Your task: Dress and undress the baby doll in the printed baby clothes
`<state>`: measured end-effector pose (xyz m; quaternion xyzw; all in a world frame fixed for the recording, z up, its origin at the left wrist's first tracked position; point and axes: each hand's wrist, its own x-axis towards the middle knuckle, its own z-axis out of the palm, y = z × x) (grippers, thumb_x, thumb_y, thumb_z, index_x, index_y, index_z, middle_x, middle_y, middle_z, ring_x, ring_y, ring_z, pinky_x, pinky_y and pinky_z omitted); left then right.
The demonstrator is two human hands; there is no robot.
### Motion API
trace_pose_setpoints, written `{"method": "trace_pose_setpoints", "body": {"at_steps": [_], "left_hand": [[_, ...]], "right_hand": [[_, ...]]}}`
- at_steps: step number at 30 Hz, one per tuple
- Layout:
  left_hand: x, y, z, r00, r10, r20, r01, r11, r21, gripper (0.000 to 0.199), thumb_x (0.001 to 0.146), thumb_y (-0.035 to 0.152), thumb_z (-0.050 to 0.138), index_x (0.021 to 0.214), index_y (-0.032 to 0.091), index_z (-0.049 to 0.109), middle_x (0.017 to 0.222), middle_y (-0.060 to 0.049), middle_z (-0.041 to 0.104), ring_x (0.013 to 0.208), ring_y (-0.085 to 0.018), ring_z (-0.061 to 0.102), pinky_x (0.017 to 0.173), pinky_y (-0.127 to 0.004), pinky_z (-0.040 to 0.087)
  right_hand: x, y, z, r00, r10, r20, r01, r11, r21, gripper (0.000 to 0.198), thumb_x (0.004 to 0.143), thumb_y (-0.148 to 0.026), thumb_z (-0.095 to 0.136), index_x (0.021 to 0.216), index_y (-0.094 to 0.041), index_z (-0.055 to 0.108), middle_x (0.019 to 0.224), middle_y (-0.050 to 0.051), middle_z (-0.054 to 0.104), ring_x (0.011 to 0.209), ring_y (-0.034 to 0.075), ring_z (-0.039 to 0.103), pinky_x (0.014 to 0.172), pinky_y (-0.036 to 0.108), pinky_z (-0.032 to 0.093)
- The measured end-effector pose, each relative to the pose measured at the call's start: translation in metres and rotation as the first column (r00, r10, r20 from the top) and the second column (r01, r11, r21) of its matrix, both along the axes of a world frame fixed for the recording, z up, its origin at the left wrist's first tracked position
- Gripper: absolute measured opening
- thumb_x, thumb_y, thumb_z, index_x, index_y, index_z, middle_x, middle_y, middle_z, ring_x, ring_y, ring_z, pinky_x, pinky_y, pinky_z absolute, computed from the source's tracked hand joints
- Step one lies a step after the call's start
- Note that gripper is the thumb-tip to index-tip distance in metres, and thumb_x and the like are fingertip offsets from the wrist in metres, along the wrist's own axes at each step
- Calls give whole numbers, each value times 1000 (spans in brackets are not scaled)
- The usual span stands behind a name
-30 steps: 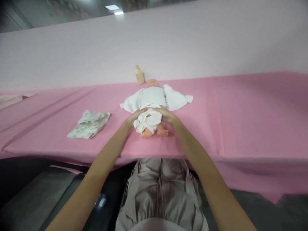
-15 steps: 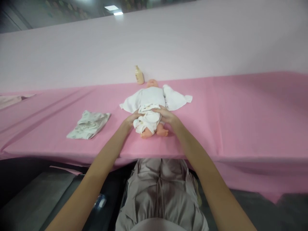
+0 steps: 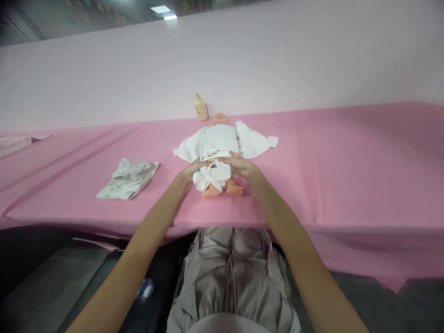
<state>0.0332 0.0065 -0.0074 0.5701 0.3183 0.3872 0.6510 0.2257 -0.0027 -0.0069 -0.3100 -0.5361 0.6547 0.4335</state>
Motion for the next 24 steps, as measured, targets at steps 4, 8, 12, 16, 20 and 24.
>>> {"method": "trace_pose_setpoints", "body": {"at_steps": [4,8,12,16,20,24], "left_hand": [[5,-1,1,995,95,-12,-95,995,-14,48,64,27,80,108,13,66,97,-9,73,81,-19,67,73,-27,52],[6,-1,0,993,122,-8,-122,993,7,45,64,27,80,105,13,67,91,-7,73,79,-18,67,69,-26,51],[6,-1,-1,988,152,9,-152,988,-29,42,63,24,80,101,12,67,83,-6,72,70,-17,66,64,-25,50],[6,3,-3,983,173,61,-165,979,-117,33,69,20,76,98,11,66,79,-6,72,67,-16,65,66,-26,51],[3,6,-6,981,120,151,-89,976,-201,30,75,24,71,99,8,65,81,-8,72,71,-17,67,72,-27,52],[-1,4,-7,977,-18,214,43,992,-115,51,66,20,78,113,12,61,95,-9,73,85,-21,69,82,-30,52]], "right_hand": [[-2,5,-4,996,45,-79,-42,999,28,39,67,-21,78,103,-17,65,103,6,70,93,20,66,78,30,56],[-5,8,-9,994,24,-106,-17,998,64,44,61,-18,79,102,-18,66,99,5,71,88,20,66,75,30,56],[-8,7,-10,995,12,-98,-2,995,99,50,62,-19,78,110,-21,63,98,4,71,86,20,66,72,30,56],[-13,5,-7,992,-25,-128,34,997,66,48,60,-13,72,107,-20,62,98,4,71,84,20,66,69,28,55],[-16,4,-5,974,17,-225,-8,999,39,50,53,-8,60,102,-16,62,96,5,72,88,24,66,76,34,56],[-16,1,-1,942,136,-308,-127,991,52,55,51,-10,50,104,-15,61,98,7,72,95,27,66,86,43,54]]}}
